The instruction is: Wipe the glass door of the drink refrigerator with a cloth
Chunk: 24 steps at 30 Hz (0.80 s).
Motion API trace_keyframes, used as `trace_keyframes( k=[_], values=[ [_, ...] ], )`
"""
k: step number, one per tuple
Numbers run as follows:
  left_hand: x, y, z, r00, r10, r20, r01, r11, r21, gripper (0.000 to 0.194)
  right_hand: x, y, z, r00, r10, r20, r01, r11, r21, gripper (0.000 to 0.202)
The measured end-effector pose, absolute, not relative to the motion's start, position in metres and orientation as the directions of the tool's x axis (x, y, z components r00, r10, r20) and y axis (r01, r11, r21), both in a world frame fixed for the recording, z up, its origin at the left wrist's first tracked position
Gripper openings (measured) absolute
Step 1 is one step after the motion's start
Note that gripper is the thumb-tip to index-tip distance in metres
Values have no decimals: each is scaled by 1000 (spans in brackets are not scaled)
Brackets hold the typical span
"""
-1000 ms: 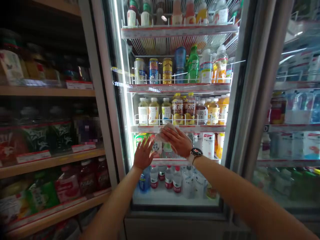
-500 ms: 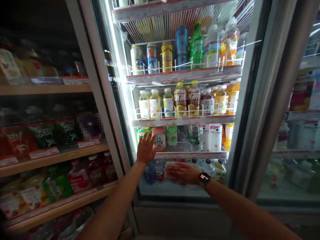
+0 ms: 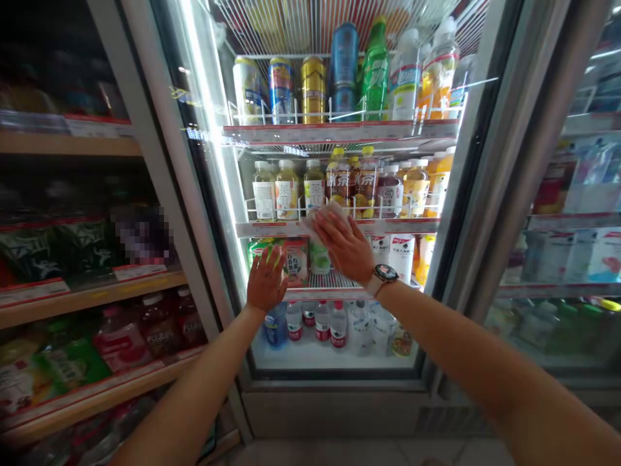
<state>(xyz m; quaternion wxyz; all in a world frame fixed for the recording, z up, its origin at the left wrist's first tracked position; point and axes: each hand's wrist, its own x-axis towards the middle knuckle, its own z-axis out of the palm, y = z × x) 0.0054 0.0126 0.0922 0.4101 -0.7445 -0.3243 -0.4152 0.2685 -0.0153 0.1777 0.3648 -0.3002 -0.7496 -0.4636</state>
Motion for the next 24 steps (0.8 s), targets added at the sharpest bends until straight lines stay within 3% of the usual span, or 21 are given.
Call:
trace_keyframes(
  k=[5,10,13,17,24],
  values=[
    [6,12,91,441,174,880,835,-438,-332,72,262,-20,86,-717,121,687,656,451,605,61],
    [6,11,90,444,160,882,840,-416,-348,73,266,-20,-2,-819,68,569,492,595,636,57],
    [5,12,88,443,192,876,843,-420,-335,73,269,-20,-23,-855,39,517,404,675,617,56],
    [4,15,86,440,175,881,838,-433,-333,73,267,-18,17,-878,52,475,381,676,630,59],
    [1,6,96,417,90,905,800,-508,-318,72,225,-5,176,-788,57,614,541,542,643,64]
  ],
)
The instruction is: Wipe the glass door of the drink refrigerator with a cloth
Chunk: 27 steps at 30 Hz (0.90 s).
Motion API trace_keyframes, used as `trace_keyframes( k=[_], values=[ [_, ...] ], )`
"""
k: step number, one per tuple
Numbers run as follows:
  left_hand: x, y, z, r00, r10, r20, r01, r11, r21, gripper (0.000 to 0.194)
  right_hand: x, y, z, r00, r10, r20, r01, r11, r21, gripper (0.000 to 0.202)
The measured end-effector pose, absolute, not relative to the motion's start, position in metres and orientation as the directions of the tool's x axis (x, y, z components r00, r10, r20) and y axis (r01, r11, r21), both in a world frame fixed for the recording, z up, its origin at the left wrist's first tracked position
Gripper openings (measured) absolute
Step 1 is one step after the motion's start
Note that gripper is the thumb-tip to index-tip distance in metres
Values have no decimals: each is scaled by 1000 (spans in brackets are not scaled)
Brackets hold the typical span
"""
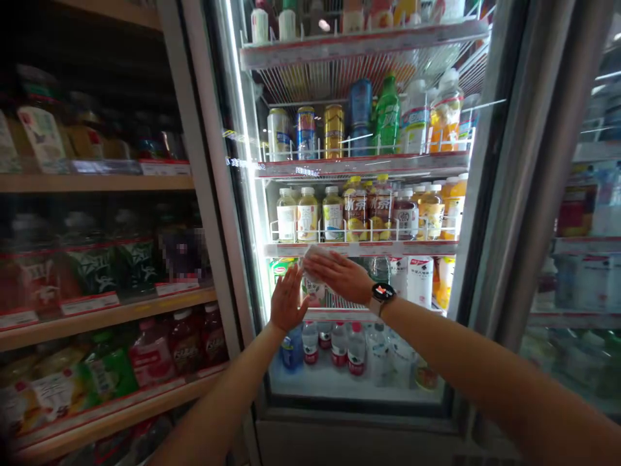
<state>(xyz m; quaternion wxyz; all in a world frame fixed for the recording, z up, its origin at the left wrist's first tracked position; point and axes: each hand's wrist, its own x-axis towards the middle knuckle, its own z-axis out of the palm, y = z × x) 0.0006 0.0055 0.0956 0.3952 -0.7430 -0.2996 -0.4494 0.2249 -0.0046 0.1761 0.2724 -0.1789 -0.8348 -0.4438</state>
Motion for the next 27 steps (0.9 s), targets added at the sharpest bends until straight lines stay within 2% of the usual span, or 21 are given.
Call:
trace_keyframes(
  k=[3,6,8,11,16,20,23,27],
  values=[
    [-13,0,100,335,82,939,818,-520,-246,71,201,-6,209,-697,69,713,648,485,587,66],
    [-32,2,99,181,135,974,886,-452,-102,70,181,-5,199,-692,67,719,650,491,580,69],
    [-44,7,96,174,167,970,902,-421,-89,71,171,-3,173,-755,46,654,579,516,632,66],
    [-53,15,89,228,166,959,902,-407,-144,74,160,4,121,-832,-11,555,466,529,709,56],
    [-53,18,84,240,137,961,898,-407,-166,76,157,6,35,-873,-37,485,378,578,723,54],
    [-52,17,83,225,151,963,901,-409,-146,77,166,-2,-3,-930,-56,364,262,592,762,51],
    [-52,18,82,216,160,963,905,-404,-136,75,171,-3,8,-937,-92,338,214,615,759,46],
    [-51,18,82,216,139,967,903,-405,-144,72,179,-1,84,-919,-31,394,295,612,734,51]
  ],
)
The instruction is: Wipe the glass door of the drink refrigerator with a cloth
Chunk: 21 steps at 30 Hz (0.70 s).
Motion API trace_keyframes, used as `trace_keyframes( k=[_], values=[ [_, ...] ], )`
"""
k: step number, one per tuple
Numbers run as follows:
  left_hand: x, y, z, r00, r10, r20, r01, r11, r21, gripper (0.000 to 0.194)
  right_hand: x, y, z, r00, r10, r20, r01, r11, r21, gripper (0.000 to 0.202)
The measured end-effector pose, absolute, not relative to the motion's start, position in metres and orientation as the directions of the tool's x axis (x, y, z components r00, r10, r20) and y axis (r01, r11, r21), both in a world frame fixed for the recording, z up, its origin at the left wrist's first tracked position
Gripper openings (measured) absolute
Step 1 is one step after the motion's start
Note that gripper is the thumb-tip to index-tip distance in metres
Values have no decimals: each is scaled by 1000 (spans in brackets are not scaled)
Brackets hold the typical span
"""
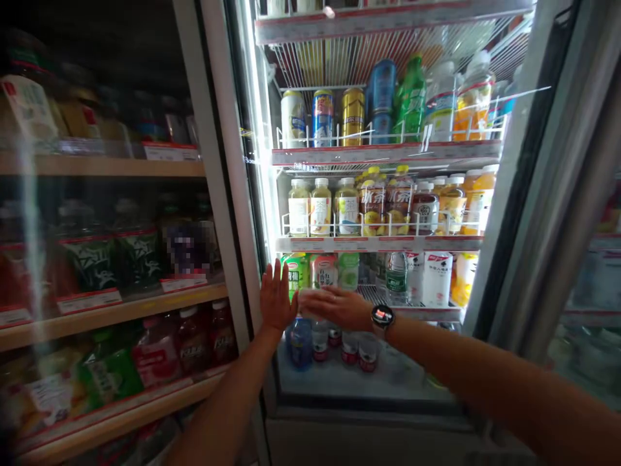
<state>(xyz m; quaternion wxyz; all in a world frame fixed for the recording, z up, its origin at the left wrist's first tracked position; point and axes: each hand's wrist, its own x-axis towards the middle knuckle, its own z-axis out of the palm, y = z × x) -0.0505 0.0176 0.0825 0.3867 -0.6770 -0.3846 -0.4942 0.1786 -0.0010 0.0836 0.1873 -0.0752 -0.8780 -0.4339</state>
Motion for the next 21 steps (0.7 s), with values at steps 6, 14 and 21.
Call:
trace_keyframes(
  k=[6,14,21],
  values=[
    [-49,14,84,206,150,967,903,-409,-129,68,178,-3,202,-774,72,629,557,552,621,70],
    [-51,16,81,212,180,960,902,-414,-122,68,158,-4,133,-816,-20,577,447,610,654,61],
    [-51,18,82,212,148,966,919,-367,-145,66,159,-1,79,-813,-42,580,444,601,665,52]
  ],
)
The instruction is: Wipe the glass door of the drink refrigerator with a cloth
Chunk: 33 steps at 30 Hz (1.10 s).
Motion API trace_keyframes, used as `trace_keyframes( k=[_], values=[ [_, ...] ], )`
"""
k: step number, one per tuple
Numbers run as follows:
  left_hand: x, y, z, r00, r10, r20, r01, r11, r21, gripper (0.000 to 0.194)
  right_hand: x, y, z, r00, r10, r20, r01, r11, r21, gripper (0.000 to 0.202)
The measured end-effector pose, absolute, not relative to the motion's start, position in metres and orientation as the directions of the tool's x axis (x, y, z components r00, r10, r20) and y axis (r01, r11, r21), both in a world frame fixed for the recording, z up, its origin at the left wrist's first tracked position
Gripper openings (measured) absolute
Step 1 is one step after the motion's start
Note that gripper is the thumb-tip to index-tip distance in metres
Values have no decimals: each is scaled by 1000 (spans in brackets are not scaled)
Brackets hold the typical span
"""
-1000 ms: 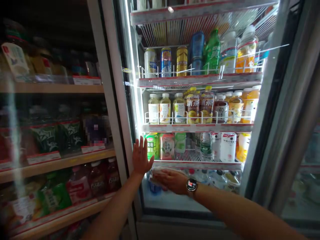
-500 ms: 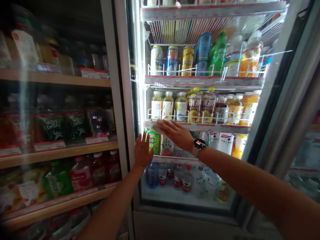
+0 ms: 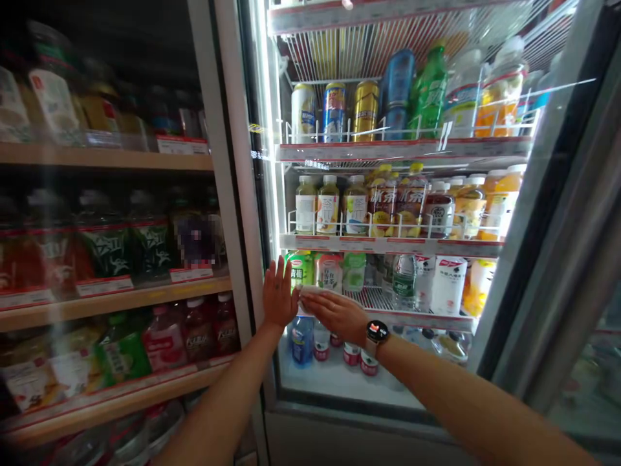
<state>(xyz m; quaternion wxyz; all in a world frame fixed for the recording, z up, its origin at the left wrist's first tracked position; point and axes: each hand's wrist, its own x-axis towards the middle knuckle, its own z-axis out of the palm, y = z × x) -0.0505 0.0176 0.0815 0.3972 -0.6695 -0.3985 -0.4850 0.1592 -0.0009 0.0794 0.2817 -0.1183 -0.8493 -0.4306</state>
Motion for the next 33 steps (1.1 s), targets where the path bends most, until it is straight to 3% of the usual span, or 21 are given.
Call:
trace_keyframes(
  k=[14,21,28,33],
  values=[
    [-50,17,82,208,116,971,924,-348,-157,65,211,-11,11,-901,-13,434,299,707,641,53],
    [-50,17,83,205,110,973,929,-334,-158,65,216,-8,-19,-841,-9,541,388,687,615,47],
    [-50,19,83,204,115,972,923,-353,-152,66,212,-9,-24,-821,29,570,424,700,574,54],
    [-48,20,85,187,101,977,928,-345,-142,65,210,-10,-22,-782,-19,623,438,695,570,49]
  ],
)
